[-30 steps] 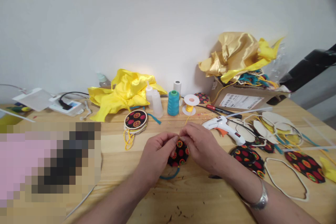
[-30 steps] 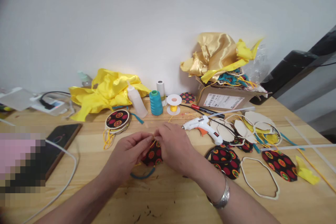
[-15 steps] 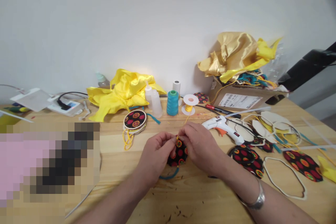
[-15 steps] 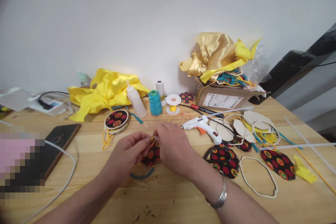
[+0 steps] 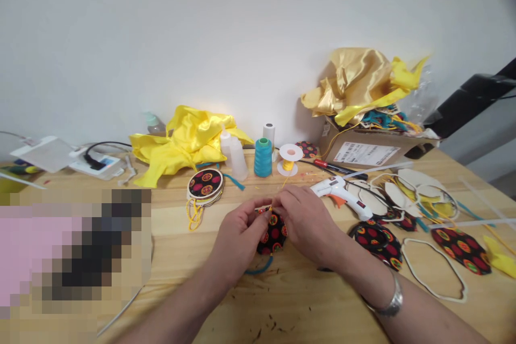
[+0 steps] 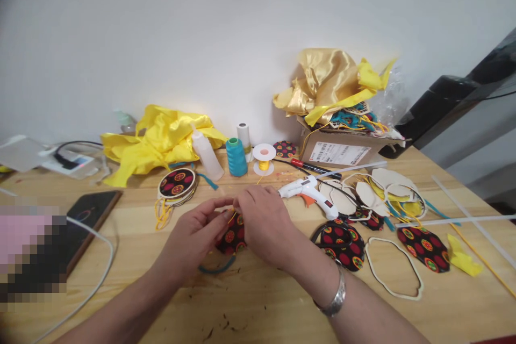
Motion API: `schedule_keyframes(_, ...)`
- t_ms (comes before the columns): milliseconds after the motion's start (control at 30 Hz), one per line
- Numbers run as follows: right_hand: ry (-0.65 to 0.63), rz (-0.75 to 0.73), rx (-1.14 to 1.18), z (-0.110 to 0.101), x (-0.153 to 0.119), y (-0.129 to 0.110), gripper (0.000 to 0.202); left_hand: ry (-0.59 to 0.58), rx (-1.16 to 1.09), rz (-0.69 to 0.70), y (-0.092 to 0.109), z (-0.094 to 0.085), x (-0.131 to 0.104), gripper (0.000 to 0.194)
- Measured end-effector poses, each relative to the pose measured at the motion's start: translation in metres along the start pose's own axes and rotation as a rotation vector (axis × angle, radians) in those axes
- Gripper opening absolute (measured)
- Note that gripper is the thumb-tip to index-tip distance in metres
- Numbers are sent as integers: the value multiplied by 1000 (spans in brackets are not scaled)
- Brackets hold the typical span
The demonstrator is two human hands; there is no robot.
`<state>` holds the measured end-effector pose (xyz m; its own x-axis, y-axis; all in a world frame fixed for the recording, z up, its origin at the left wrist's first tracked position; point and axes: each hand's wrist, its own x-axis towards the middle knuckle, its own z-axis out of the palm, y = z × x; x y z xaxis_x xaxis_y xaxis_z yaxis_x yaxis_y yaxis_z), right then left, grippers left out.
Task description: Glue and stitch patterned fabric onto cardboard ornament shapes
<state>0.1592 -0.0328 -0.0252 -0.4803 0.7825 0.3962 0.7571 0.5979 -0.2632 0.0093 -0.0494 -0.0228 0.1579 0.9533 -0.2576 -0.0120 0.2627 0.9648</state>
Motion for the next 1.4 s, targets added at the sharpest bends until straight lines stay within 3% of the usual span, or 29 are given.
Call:
schedule_keyframes(233,16,-9,23,-1,0,0,12,69,115,9,0,-2,1,18)
schedule_keyframes(600,5,-4,61,-1,0,0,13,75,251,29,3,-3,1,18)
schedule_keyframes(933,-3,250,392,-3,6,4,14,55,173,18,1,-4,1,19)
schedule_keyframes(1200,-115,332,568,-9,8,3,13,43,166,10,1,-3,1,19)
schedule_keyframes(1400,-101,301,547,-8,8,4,12,53,132,3,2,-3,-1,18)
